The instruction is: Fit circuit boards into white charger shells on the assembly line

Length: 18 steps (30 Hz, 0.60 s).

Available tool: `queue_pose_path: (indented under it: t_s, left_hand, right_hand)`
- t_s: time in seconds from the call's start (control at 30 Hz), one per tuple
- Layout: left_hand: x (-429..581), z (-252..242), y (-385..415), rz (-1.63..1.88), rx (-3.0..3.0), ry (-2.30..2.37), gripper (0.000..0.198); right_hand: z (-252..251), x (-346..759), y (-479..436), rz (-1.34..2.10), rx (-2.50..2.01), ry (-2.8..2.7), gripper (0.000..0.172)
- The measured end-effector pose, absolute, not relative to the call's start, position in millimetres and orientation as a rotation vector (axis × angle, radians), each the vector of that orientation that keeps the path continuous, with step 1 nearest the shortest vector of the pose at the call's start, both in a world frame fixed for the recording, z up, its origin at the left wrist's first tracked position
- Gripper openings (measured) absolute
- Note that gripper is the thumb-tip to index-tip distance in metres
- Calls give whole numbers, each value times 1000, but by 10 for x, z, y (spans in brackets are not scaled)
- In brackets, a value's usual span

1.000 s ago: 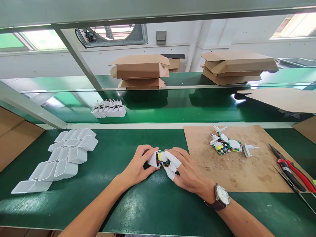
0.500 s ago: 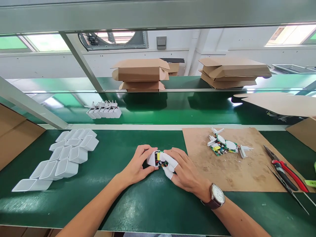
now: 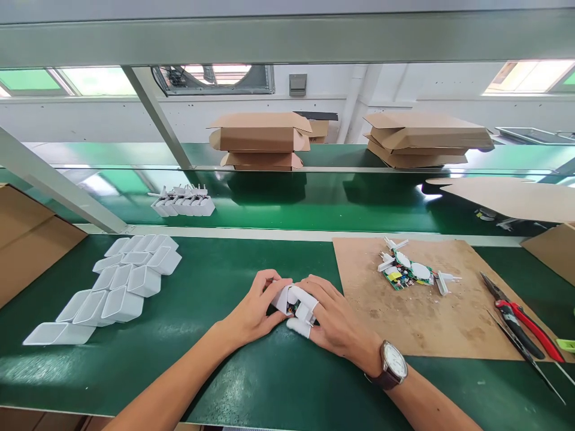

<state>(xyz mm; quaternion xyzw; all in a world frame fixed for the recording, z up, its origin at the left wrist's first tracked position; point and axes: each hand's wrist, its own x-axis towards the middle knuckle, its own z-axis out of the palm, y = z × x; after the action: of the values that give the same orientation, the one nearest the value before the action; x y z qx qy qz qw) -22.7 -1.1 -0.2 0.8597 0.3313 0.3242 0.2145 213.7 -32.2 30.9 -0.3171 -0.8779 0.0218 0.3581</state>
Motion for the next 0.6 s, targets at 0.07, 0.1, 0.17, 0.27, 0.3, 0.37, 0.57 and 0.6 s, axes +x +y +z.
queue_pose_path:
  t_s: [0.07, 0.1, 0.17, 0.27, 0.3, 0.37, 0.57, 0.6]
  left_hand:
    - [-236, 13, -21, 819, 2356, 882, 67]
    - [-246, 19, -23, 779, 2339, 859, 67]
    - [-270, 21, -22, 729, 2308, 829, 62]
    - [-297, 7, -14, 735, 2258, 845, 53]
    - [-301, 2, -11, 739, 2231, 858, 52]
    - [-302, 3, -7, 733, 2166, 893, 52]
    - [-298, 29, -23, 746, 2043, 953, 61]
    - [-295, 27, -25, 779, 2039, 940, 66]
  right_hand:
    - [337, 2141, -321, 217, -829, -2185, 50]
    - [340, 2148, -315, 296, -844, -2139, 45]
    - [315, 2165, -293, 381, -881, -2047, 34]
    - [220, 2176, -249, 381, -913, -2009, 33]
    - [186, 2175, -237, 384, -898, -2034, 35]
    - [131, 2167, -219, 407, -853, -2106, 40]
    - [124, 2163, -227, 268, -834, -2128, 40]
    - [133, 2165, -234, 259, -837, -2100, 40]
